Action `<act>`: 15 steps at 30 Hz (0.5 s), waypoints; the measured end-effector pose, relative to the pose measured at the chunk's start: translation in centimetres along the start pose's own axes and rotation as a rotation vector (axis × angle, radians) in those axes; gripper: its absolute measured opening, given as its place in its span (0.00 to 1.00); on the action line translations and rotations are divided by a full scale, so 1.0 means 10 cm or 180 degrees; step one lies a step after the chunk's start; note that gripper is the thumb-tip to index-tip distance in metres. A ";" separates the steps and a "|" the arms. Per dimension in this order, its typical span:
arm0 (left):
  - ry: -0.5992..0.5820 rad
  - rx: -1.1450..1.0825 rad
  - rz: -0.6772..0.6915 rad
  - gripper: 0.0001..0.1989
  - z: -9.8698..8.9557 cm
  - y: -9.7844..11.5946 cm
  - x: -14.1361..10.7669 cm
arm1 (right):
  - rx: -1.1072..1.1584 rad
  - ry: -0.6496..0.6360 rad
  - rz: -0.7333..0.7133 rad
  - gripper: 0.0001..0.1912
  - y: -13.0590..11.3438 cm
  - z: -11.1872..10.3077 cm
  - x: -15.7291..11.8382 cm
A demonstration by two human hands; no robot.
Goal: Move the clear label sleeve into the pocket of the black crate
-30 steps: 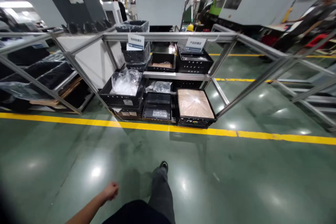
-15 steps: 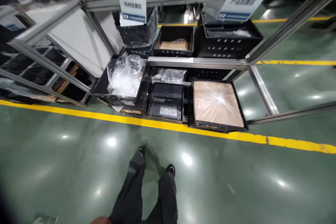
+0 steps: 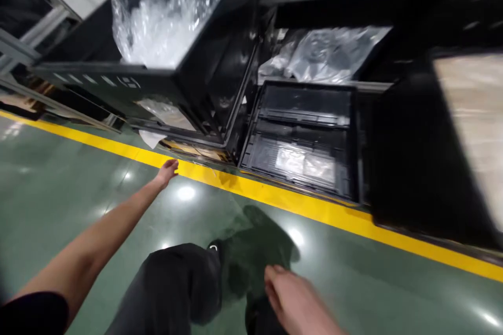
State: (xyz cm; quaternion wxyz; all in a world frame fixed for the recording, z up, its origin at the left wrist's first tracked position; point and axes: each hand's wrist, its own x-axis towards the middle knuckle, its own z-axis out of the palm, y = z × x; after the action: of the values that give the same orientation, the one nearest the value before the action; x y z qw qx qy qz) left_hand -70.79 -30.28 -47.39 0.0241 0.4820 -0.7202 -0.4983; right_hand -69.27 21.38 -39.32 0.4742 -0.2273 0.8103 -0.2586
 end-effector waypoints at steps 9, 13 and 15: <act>0.0786 -0.1400 0.1061 0.10 0.47 -0.76 1.44 | -0.0810 -0.0616 -0.0662 0.14 0.27 -0.07 1.87; 0.0558 -0.1799 0.0879 0.09 0.53 -0.91 1.41 | -0.0481 -0.0920 -0.0644 0.14 0.18 0.25 1.84; 0.0513 -0.1993 0.0699 0.10 0.58 -0.94 1.38 | -0.0320 -0.1187 -0.0523 0.14 0.18 0.35 1.77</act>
State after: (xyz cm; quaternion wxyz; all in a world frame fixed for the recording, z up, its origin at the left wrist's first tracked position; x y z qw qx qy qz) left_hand -74.88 -36.53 -63.43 0.2813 0.4086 -0.5756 -0.6501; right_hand -74.33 11.16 -53.46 0.5813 -0.3599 0.6991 -0.2092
